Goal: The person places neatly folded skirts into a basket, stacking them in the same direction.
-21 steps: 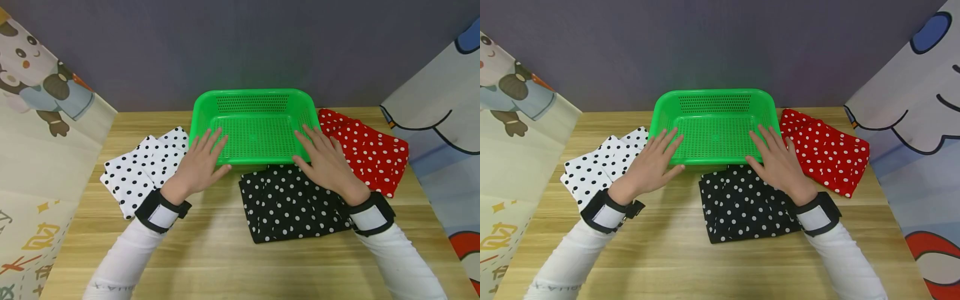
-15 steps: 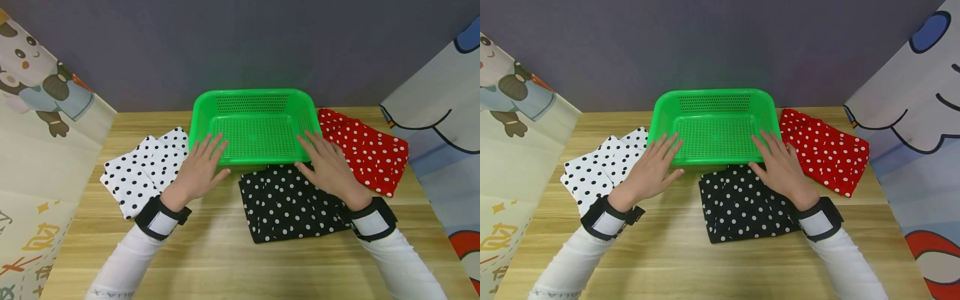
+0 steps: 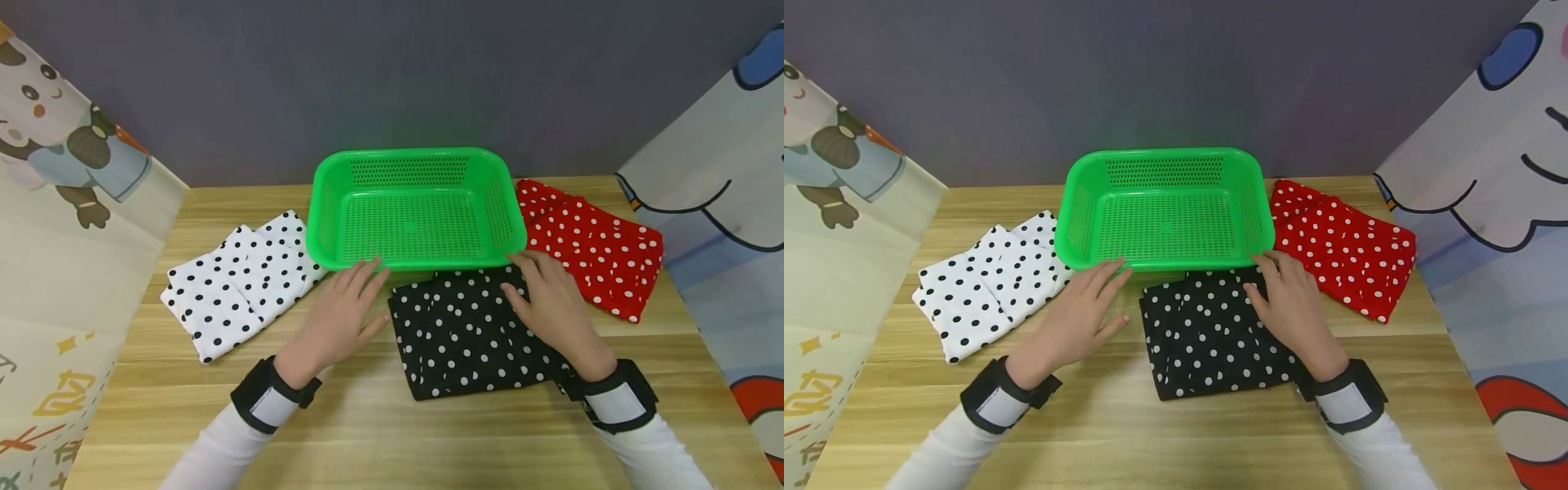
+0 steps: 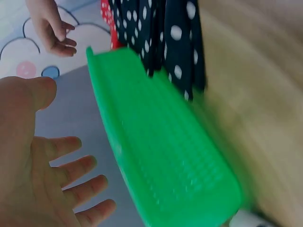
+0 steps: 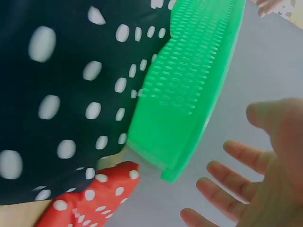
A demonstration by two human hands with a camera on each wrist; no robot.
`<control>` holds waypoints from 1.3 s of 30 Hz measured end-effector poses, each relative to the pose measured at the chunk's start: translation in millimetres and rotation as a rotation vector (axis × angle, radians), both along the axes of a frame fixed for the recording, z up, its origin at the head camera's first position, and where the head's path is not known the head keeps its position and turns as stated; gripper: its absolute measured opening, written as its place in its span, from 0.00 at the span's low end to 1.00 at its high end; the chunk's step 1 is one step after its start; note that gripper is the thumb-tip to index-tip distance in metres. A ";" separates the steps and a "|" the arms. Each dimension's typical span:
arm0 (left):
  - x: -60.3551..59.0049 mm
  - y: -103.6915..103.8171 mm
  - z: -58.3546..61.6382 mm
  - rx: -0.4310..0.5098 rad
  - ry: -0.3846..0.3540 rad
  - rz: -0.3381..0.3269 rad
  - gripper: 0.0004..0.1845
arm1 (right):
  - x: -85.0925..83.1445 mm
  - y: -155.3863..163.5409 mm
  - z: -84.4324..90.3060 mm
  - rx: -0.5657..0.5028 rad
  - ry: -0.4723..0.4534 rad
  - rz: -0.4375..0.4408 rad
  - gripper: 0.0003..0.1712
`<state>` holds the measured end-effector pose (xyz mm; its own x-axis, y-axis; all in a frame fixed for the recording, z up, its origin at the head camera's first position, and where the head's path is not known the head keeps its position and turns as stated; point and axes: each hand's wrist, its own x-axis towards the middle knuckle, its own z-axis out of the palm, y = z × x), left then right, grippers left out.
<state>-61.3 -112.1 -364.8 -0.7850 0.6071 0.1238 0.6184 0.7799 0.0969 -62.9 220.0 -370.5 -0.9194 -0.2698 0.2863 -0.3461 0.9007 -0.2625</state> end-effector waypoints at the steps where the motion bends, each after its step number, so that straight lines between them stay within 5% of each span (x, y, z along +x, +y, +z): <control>1: 2.5 2.2 -2.7 0.015 -0.001 -0.012 0.37 | 2.5 1.3 -1.9 -0.012 0.005 -0.012 0.30; 13: 22.7 29.4 -38.7 0.050 -0.109 -0.035 0.33 | 24.7 19.1 -35.2 -0.021 -0.047 -0.102 0.25; 22: 34.8 44.9 -61.9 0.014 -0.225 -0.021 0.34 | 40.7 25.4 -46.7 0.014 -0.234 -0.219 0.26; 26: 38.1 48.6 -66.5 0.011 -0.233 -0.022 0.35 | 42.9 22.8 -50.7 0.038 -0.299 -0.228 0.27; 39: 44.2 30.4 -69.5 -0.015 -0.245 0.060 0.34 | 52.5 3.7 -60.1 0.033 -0.299 -0.216 0.28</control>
<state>-17.1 -81.7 -434.4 -0.8249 0.5590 -0.0837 0.5306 0.8169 0.2261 -10.4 223.7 -430.6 -0.9978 -0.0654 -0.0093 -0.0598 0.9544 -0.2926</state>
